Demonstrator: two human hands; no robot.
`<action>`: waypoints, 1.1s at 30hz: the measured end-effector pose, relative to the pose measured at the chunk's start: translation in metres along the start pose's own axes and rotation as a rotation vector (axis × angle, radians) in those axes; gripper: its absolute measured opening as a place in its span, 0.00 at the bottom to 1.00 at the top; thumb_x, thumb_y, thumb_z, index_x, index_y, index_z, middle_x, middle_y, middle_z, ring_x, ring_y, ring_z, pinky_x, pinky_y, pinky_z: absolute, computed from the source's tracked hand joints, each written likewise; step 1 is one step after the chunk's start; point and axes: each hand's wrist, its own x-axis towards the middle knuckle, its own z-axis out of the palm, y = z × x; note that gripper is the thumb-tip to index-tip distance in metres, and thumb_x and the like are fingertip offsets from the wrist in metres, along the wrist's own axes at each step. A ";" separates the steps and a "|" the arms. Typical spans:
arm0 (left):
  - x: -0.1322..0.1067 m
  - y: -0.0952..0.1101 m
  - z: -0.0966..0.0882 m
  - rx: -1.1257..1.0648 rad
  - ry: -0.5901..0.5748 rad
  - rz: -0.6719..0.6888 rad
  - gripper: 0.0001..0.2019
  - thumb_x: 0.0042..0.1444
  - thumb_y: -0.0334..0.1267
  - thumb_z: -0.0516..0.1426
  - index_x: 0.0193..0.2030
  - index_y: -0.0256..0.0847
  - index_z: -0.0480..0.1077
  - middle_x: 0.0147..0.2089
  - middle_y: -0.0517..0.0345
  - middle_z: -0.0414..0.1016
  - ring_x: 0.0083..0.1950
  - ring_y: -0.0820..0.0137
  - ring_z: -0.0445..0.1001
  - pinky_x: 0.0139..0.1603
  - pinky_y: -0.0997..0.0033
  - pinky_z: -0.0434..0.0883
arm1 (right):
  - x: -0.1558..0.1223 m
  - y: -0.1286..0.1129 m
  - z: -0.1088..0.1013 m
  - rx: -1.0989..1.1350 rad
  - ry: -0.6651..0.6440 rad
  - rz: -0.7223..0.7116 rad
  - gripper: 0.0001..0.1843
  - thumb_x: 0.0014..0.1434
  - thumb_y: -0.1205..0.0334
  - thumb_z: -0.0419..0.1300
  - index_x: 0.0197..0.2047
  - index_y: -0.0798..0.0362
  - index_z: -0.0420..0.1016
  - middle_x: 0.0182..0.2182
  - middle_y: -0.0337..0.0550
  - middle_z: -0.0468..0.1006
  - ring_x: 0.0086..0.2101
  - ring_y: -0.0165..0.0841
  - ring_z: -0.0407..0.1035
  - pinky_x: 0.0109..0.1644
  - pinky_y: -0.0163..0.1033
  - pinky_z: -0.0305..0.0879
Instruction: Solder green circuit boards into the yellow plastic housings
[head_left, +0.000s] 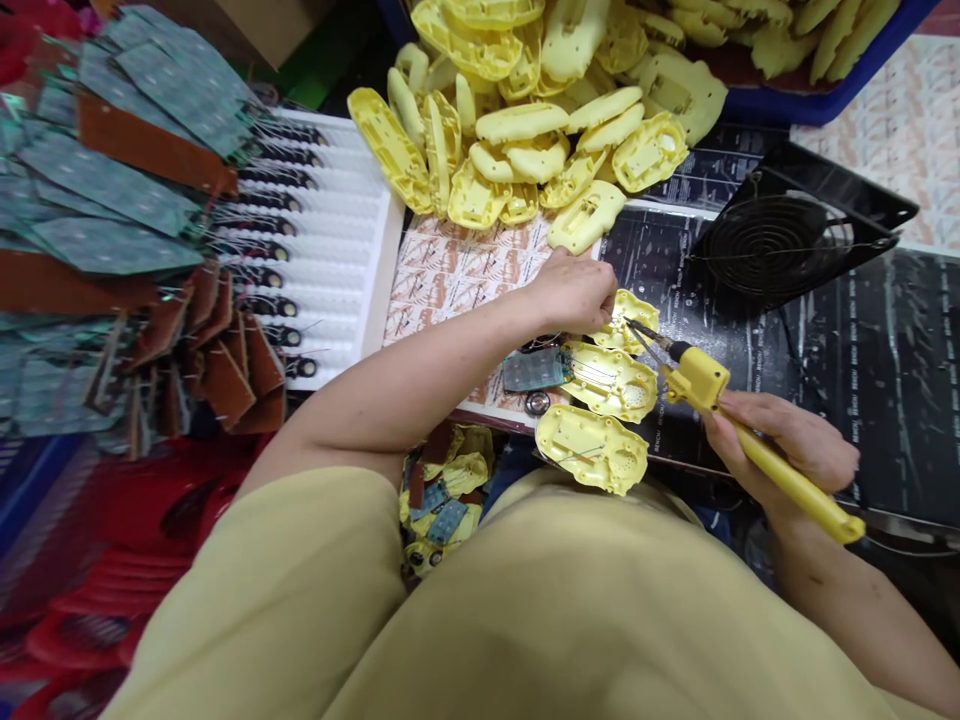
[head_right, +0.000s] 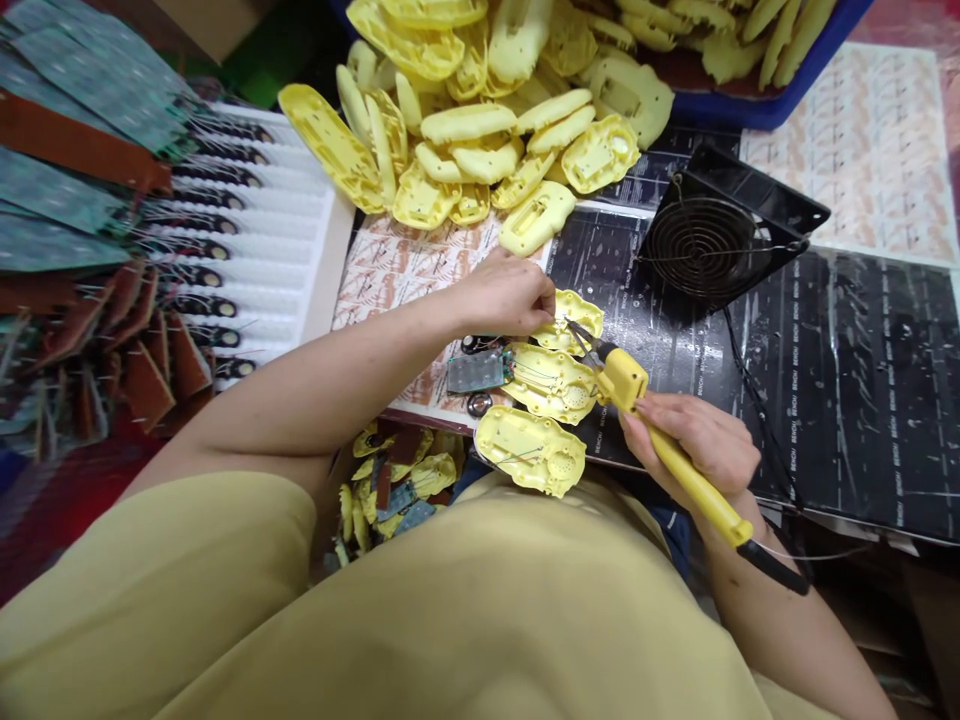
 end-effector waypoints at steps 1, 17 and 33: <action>0.000 0.000 -0.001 0.003 -0.005 0.001 0.15 0.61 0.29 0.58 0.48 0.39 0.86 0.45 0.51 0.87 0.56 0.55 0.81 0.66 0.51 0.67 | 0.000 0.000 -0.001 -0.006 0.005 0.008 0.13 0.59 0.73 0.74 0.39 0.47 0.79 0.32 0.36 0.87 0.28 0.36 0.83 0.31 0.35 0.83; -0.003 -0.007 0.010 -0.079 0.089 -0.018 0.13 0.62 0.32 0.60 0.48 0.43 0.87 0.47 0.54 0.89 0.55 0.58 0.84 0.64 0.57 0.72 | -0.015 0.009 -0.006 -0.101 0.013 0.223 0.18 0.64 0.59 0.74 0.57 0.44 0.84 0.44 0.39 0.90 0.35 0.38 0.86 0.37 0.38 0.85; 0.005 -0.005 0.010 -0.077 0.103 -0.046 0.13 0.61 0.32 0.59 0.46 0.40 0.86 0.47 0.51 0.87 0.55 0.54 0.82 0.62 0.55 0.73 | -0.011 0.027 0.002 0.007 -0.016 0.204 0.07 0.65 0.56 0.74 0.45 0.42 0.84 0.38 0.36 0.89 0.30 0.38 0.84 0.31 0.39 0.85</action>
